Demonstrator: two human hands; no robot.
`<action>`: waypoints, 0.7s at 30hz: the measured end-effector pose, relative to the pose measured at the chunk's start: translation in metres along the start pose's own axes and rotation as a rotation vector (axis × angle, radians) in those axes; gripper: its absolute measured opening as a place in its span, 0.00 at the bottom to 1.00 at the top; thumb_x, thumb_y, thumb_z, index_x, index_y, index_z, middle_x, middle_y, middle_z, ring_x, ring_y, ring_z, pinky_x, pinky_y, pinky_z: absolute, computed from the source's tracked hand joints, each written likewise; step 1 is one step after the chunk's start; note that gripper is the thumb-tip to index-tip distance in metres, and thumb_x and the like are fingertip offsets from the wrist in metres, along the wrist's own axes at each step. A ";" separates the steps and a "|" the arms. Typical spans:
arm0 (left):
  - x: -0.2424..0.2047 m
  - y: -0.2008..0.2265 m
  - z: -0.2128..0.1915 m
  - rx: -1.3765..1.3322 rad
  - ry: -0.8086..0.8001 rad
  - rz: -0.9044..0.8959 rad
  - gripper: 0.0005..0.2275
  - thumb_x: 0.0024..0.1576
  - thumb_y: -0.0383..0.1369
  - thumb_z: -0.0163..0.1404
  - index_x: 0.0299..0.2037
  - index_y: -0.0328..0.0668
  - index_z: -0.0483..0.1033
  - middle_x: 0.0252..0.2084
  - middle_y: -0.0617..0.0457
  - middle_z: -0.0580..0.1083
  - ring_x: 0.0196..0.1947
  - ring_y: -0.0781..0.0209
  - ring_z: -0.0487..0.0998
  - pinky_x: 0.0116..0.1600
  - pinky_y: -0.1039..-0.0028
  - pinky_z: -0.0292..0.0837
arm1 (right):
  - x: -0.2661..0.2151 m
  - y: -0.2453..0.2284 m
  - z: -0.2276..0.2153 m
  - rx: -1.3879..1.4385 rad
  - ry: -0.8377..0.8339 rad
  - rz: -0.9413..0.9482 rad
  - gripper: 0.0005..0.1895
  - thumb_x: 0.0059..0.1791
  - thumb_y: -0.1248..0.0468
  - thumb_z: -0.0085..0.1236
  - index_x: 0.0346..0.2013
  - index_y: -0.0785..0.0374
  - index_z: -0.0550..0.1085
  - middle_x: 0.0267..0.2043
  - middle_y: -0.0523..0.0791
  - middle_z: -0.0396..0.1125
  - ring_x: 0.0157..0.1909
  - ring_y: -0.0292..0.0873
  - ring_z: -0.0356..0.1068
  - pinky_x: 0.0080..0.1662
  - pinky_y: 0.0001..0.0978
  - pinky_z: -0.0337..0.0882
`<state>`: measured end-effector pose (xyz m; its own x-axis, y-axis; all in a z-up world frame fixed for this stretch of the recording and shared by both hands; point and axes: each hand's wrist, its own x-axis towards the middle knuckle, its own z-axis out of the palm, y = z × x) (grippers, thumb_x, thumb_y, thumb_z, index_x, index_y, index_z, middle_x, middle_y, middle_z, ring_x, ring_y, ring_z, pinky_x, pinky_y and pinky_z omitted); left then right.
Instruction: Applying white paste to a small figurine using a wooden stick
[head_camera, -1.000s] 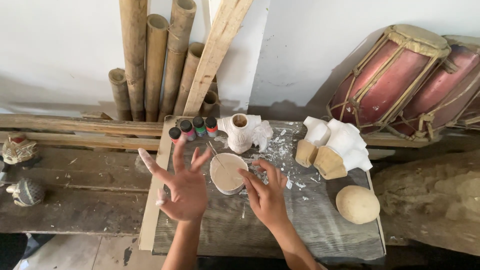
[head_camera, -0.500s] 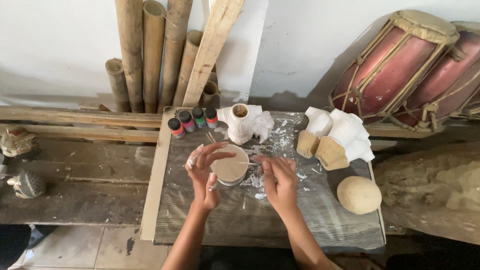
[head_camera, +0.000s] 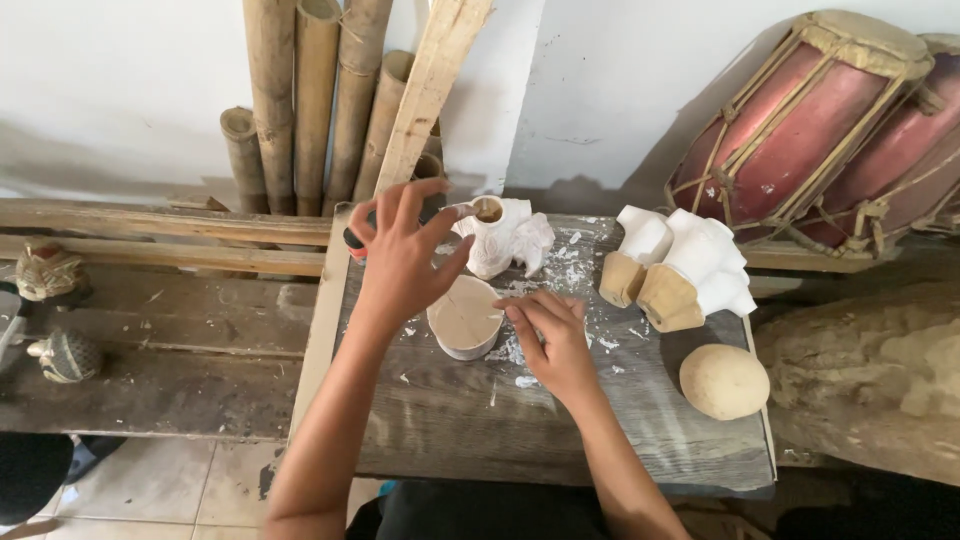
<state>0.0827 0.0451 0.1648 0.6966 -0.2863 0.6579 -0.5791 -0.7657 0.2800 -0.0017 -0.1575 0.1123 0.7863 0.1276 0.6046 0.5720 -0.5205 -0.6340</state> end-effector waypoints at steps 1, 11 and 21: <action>0.006 -0.003 0.004 0.001 0.001 0.000 0.10 0.55 0.38 0.60 0.45 0.51 0.79 0.57 0.55 0.68 0.57 0.49 0.65 0.58 0.51 0.50 | -0.002 0.000 0.000 0.001 0.000 -0.001 0.10 0.56 0.63 0.53 0.44 0.52 0.82 0.32 0.39 0.73 0.36 0.40 0.74 0.48 0.32 0.60; 0.028 -0.017 0.037 0.147 -0.311 0.105 0.09 0.53 0.43 0.60 0.40 0.53 0.83 0.59 0.55 0.65 0.64 0.50 0.58 0.64 0.35 0.44 | -0.007 0.001 0.003 -0.064 0.004 -0.016 0.10 0.57 0.61 0.52 0.44 0.50 0.82 0.34 0.35 0.73 0.40 0.38 0.75 0.50 0.31 0.59; 0.026 -0.018 0.024 0.130 -0.231 0.129 0.07 0.53 0.42 0.60 0.35 0.52 0.82 0.59 0.55 0.66 0.63 0.49 0.59 0.62 0.33 0.42 | -0.004 -0.008 0.002 -0.080 0.026 -0.066 0.09 0.57 0.62 0.53 0.44 0.52 0.82 0.33 0.37 0.72 0.37 0.38 0.74 0.49 0.31 0.58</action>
<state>0.1218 0.0370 0.1601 0.7077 -0.4981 0.5010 -0.6203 -0.7775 0.1032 -0.0092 -0.1520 0.1139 0.7402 0.1425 0.6571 0.6012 -0.5779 -0.5520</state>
